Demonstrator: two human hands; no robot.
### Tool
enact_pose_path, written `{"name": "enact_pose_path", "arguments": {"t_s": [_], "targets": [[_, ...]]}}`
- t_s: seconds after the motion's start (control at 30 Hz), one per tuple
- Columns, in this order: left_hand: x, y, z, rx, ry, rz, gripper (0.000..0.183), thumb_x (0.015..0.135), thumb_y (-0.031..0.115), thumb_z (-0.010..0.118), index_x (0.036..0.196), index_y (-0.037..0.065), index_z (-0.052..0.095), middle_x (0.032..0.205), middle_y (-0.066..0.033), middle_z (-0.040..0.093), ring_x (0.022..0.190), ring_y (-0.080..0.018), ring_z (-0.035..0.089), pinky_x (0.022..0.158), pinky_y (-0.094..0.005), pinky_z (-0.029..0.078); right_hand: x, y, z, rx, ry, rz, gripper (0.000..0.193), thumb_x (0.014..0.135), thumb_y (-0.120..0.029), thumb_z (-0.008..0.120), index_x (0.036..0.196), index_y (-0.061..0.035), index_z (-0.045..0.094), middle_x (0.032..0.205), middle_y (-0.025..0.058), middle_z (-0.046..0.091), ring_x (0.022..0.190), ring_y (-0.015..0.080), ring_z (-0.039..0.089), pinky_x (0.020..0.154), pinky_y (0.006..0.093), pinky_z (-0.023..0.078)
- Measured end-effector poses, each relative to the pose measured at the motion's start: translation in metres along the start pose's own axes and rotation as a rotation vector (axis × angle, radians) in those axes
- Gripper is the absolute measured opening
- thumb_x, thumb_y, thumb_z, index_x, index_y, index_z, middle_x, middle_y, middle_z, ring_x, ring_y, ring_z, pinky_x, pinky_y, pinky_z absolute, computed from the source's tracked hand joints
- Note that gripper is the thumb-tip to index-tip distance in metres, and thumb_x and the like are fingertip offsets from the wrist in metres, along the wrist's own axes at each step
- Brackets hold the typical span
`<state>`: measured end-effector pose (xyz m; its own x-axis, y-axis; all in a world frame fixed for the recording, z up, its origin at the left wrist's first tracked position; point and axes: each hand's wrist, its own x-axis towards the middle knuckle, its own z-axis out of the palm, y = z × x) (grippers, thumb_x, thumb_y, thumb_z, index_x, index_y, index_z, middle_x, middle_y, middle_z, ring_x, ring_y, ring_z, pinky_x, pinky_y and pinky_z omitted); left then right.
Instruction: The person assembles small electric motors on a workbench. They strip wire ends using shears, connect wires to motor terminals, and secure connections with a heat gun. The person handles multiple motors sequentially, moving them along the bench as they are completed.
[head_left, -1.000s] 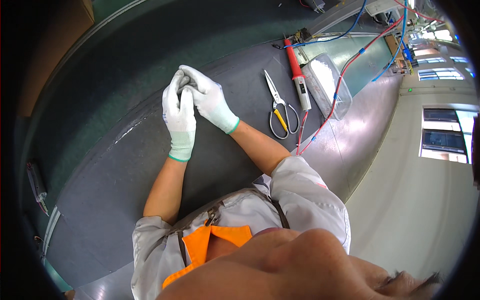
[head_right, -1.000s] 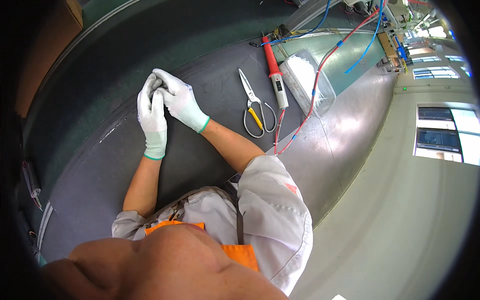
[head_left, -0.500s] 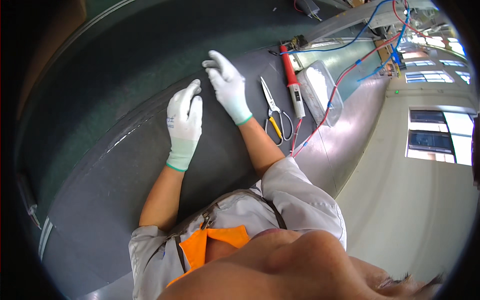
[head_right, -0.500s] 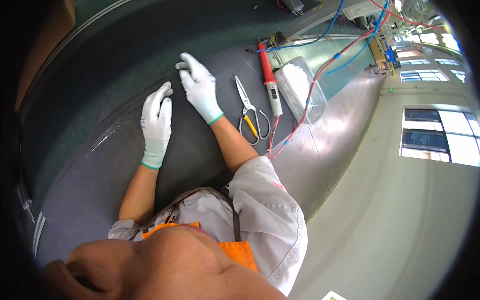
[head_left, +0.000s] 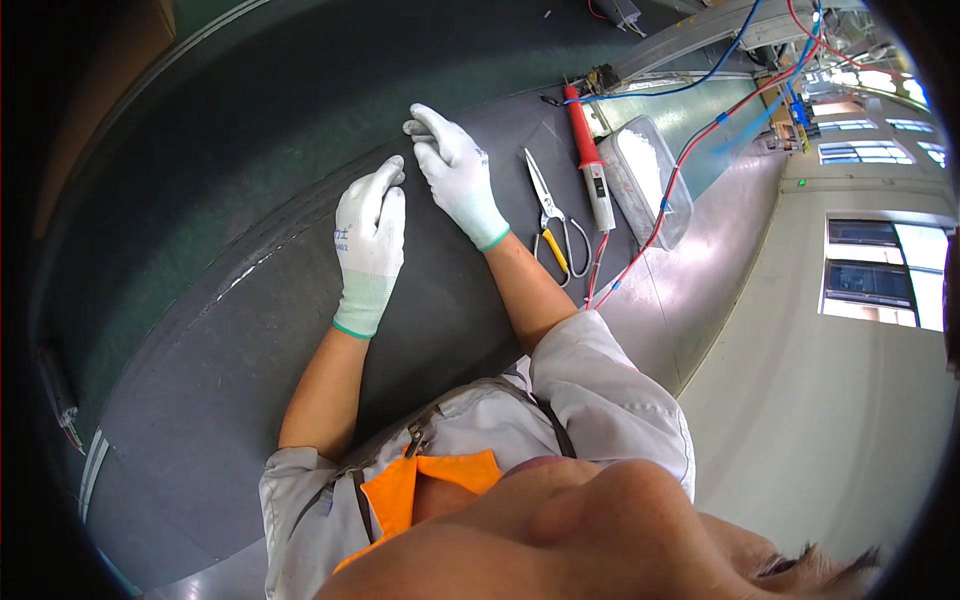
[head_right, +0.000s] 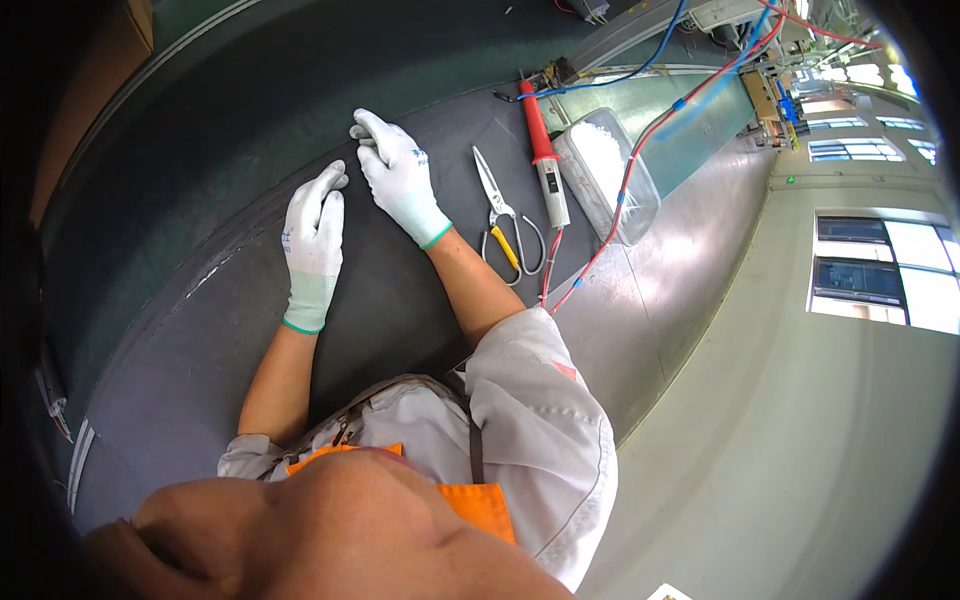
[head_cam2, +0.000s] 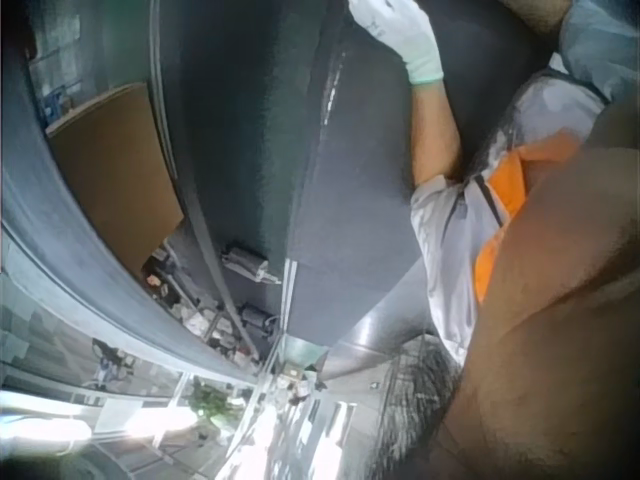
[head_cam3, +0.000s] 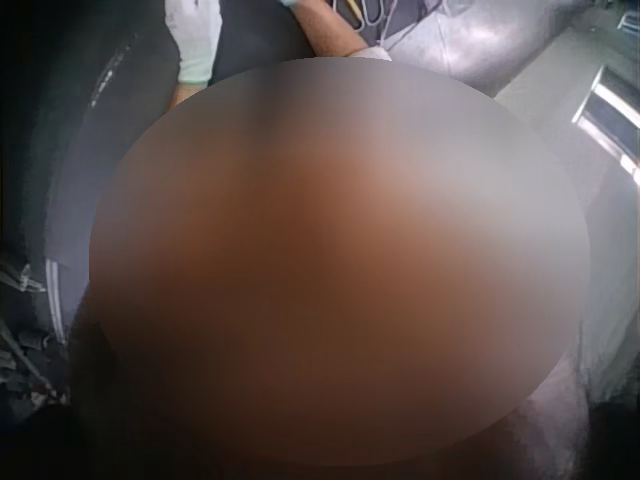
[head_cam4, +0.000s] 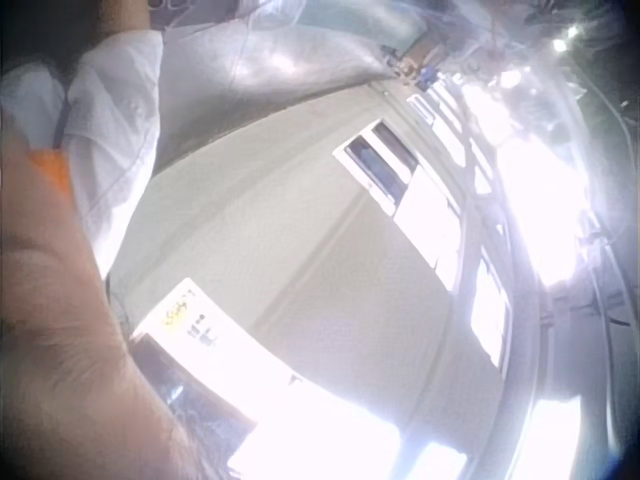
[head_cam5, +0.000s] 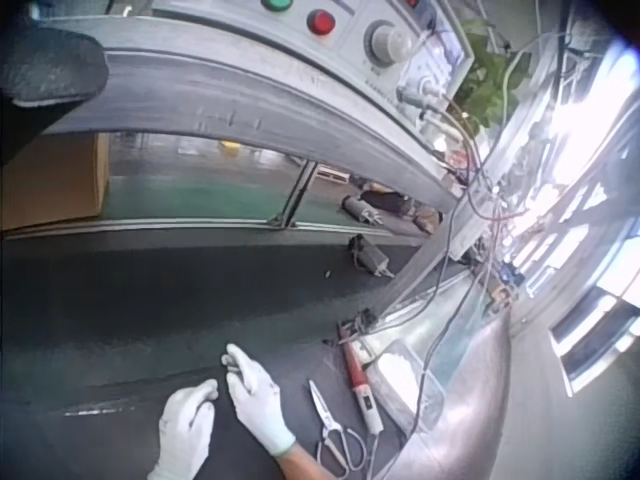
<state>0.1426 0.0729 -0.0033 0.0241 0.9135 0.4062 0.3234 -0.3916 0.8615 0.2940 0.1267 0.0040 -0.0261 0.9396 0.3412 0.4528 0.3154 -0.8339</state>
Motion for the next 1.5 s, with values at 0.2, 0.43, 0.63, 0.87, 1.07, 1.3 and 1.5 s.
{"name": "enact_pose_path", "arguments": {"t_s": [0.2,0.43,0.63,0.87,1.07,1.3,1.5], "targets": [[-0.001,0.001,0.001,0.116,0.035,0.126,0.030,0.099,0.002,0.055,0.127,-0.001,0.066,0.117,-0.0131,0.069,0.108,-0.0235,0.067,0.096,-0.0353,0.051,-0.002,0.004,0.000,-0.007,-0.002,-0.055,0.045,0.093,0.000,0.057,0.138,-0.0036,0.058,0.117,0.0156,0.069,0.105,0.0260,0.070,0.094,0.0354,0.055],[-0.001,0.002,-0.002,0.053,0.036,0.059,0.031,0.098,0.001,0.056,0.127,0.000,0.066,0.115,-0.0124,0.070,0.107,-0.0251,0.066,0.098,-0.0367,0.050,-0.004,-0.001,0.000,-0.042,-0.034,-0.065,0.046,0.093,0.000,0.057,0.139,-0.0046,0.057,0.120,0.0155,0.069,0.110,0.0280,0.068,0.097,0.0368,0.054],[-0.001,0.004,-0.002,0.034,0.034,0.048,0.031,0.097,0.000,0.056,0.127,0.000,0.066,0.115,-0.0126,0.070,0.107,-0.0261,0.066,0.097,-0.0377,0.050,-0.004,0.002,0.002,-0.064,-0.040,-0.112,0.046,0.092,0.000,0.059,0.138,-0.0042,0.057,0.120,0.0157,0.069,0.110,0.0297,0.067,0.097,0.0381,0.054],[-0.001,0.003,-0.004,0.045,0.023,0.041,0.031,0.097,0.001,0.056,0.127,0.000,0.066,0.116,-0.0129,0.070,0.108,-0.0262,0.066,0.098,-0.0377,0.050,-0.005,0.004,0.004,-0.102,-0.048,-0.155,0.046,0.090,0.000,0.060,0.136,-0.0033,0.058,0.119,0.0156,0.069,0.110,0.0319,0.065,0.096,0.0404,0.052],[-0.001,0.003,-0.004,0.030,0.020,0.033,0.031,0.098,0.002,0.055,0.127,0.000,0.065,0.116,-0.0129,0.070,0.108,-0.0260,0.066,0.098,-0.0374,0.050,-0.006,0.010,0.007,-0.175,-0.051,-0.190,0.046,0.089,-0.001,0.061,0.135,-0.0039,0.059,0.118,0.0150,0.070,0.110,0.0334,0.065,0.097,0.0411,0.051],[-0.002,0.004,-0.003,0.019,0.026,0.036,0.030,0.098,0.002,0.056,0.127,0.000,0.066,0.115,-0.0125,0.070,0.107,-0.0258,0.066,0.098,-0.0369,0.050,-0.006,0.006,0.005,-0.144,-0.042,-0.178,0.045,0.090,0.000,0.059,0.135,-0.0041,0.059,0.118,0.0148,0.070,0.110,0.0328,0.065,0.097,0.0412,0.051],[-0.002,0.000,-0.002,0.068,0.024,0.079,0.029,0.099,0.002,0.055,0.126,0.000,0.066,0.116,-0.0128,0.069,0.107,-0.0243,0.066,0.096,-0.0361,0.051,-0.004,0.004,0.003,-0.066,-0.034,-0.117,0.043,0.090,-0.001,0.058,0.134,-0.0032,0.059,0.116,0.0155,0.070,0.108,0.0321,0.066,0.097,0.0406,0.052]]}}
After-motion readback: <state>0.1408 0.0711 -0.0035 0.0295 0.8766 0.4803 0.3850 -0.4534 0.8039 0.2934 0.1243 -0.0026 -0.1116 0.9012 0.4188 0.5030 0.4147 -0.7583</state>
